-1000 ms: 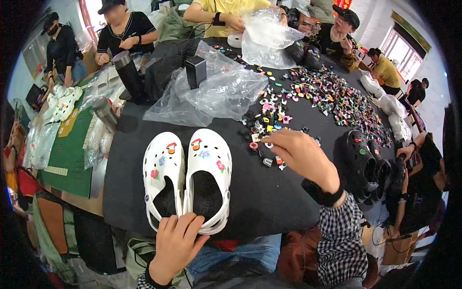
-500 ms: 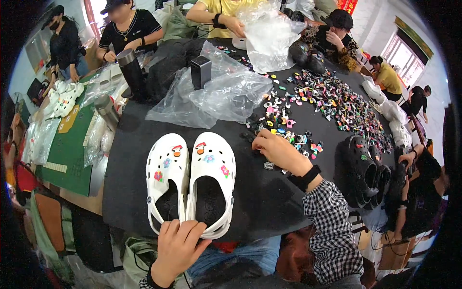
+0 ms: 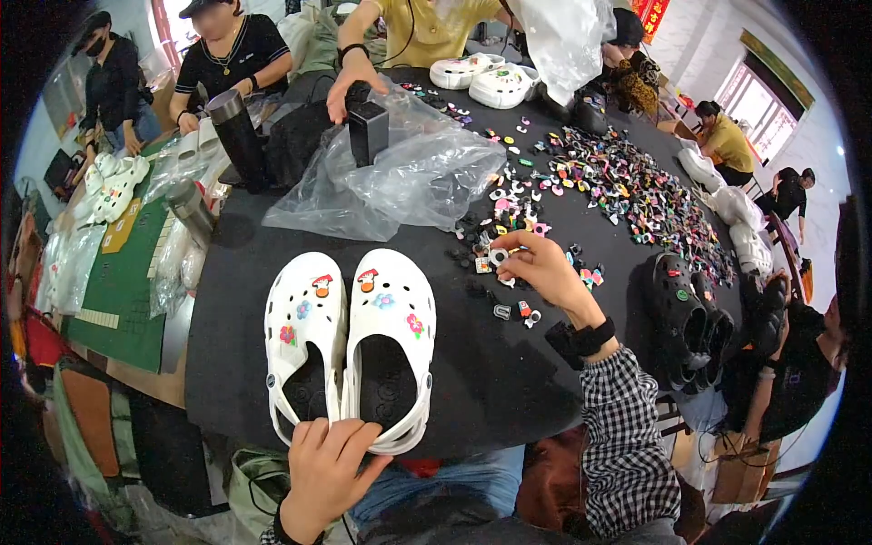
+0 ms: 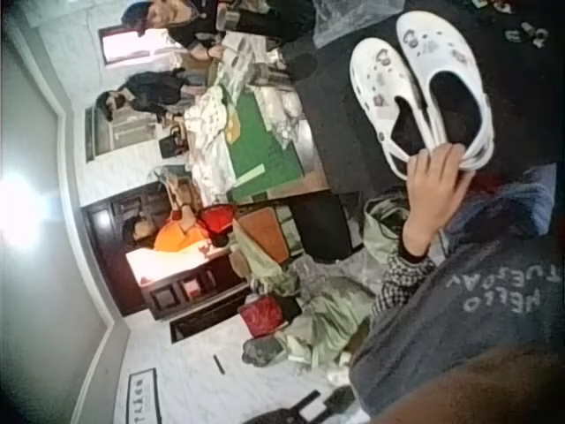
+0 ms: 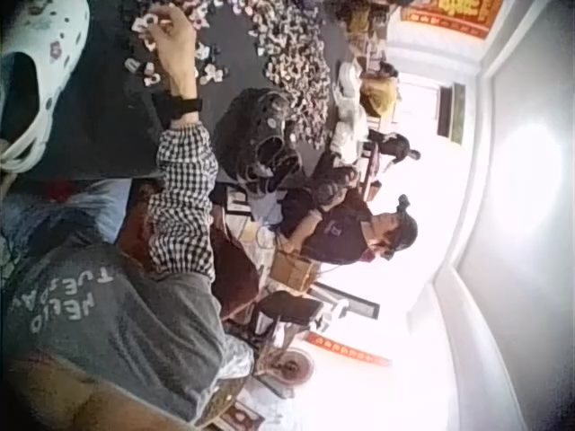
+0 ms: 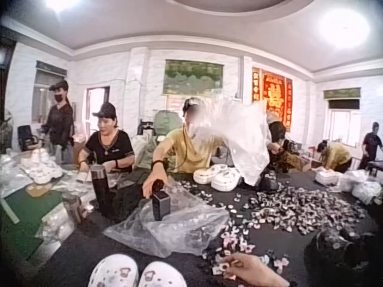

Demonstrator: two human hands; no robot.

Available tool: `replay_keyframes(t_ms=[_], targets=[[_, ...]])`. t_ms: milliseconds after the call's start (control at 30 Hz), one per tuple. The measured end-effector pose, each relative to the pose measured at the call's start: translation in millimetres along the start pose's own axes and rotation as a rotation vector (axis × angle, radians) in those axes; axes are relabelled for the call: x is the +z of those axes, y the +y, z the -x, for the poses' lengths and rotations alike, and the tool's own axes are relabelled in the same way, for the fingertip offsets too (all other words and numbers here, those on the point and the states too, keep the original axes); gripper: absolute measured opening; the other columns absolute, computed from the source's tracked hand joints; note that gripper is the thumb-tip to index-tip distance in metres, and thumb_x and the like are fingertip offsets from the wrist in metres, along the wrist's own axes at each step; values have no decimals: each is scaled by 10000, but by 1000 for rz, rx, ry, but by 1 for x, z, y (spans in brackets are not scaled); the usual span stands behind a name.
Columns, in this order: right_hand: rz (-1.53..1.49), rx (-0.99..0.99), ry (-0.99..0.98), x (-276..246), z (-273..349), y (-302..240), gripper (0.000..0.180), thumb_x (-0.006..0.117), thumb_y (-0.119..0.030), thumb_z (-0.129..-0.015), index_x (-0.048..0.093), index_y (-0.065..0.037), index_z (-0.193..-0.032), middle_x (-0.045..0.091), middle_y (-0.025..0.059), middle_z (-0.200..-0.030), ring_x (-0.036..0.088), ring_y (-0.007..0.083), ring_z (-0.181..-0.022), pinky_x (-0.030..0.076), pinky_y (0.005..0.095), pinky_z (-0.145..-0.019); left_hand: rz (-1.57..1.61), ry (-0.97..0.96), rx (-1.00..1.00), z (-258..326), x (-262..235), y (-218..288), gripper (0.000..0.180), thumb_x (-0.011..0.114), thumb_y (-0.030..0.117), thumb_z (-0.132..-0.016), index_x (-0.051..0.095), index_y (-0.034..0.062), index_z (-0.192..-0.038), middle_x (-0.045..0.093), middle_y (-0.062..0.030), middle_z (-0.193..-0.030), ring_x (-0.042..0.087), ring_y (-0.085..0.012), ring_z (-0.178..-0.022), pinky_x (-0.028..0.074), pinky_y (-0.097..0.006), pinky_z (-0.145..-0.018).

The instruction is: Attaching decorative charms to the holes of white foam clogs.

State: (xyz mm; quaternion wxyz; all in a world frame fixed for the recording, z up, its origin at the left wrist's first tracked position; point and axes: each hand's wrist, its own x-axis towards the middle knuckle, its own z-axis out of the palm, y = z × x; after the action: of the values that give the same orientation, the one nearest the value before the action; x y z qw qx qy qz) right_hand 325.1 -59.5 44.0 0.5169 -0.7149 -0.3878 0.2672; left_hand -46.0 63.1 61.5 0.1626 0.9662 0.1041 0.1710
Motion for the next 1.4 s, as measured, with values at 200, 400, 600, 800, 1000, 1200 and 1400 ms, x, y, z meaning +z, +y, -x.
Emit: replay_keyframes(t_ms=[200,400,600,800,1000,1200,1400], targets=[[-108,27,-19,5,0,0,208,584,-99,-961,621,36,-1115,667,69,-965,662,123,-821,559,258,-743,-8,-12,-23,1,-1,1,434,788,268,-712,655,119,-1097,595,-26,-965,530,-236,-818,393,-377,-735],[151,-73,115,11,4,0,236,645,-205,-937,647,26,-890,636,52,-780,600,94,-680,495,259,-613,38,-28,-36,1,-4,4,504,799,264,-706,645,125,-1164,568,-67,-1104,548,-260,-902,412,-408,-791],[836,-172,234,14,18,-4,339,737,-319,-823,670,-14,-954,639,150,-974,654,345,-782,526,424,-690,-27,14,-78,3,-6,2,531,817,238,-684,653,135,-1178,517,-122,-1278,482,-344,-1132,408,-467,-962],[647,-350,300,17,17,-45,210,706,-89,-824,652,-34,-1019,633,124,-983,669,294,-788,535,409,-711,-5,23,-62,2,-3,0,521,809,226,-679,653,134,-1167,527,-94,-1310,468,-339,-1149,426,-441,-956],[716,-524,197,37,-20,-73,417,722,-142,-816,596,-58,-1205,524,166,-1279,614,365,-1045,520,421,-868,16,31,-44,5,-3,-1,529,804,241,-681,642,114,-1168,537,-78,-1321,473,-319,-1133,422,-428,-949],[898,-550,-32,49,-42,-52,471,740,-158,-784,597,-52,-1220,438,220,-1409,503,426,-1217,465,446,-998,27,31,-29,4,-5,0,486,767,267,-752,629,125,-1195,542,-73,-1324,494,-299,-1121,420,-418,-927],[663,-542,152,33,-38,-52,240,661,-64,-830,652,-20,-1066,609,181,-1142,634,364,-968,511,400,-841,25,5,-31,3,-5,-5,519,776,245,-730,613,104,-1202,538,-82,-1325,482,-329,-1124,420,-437,-939]])
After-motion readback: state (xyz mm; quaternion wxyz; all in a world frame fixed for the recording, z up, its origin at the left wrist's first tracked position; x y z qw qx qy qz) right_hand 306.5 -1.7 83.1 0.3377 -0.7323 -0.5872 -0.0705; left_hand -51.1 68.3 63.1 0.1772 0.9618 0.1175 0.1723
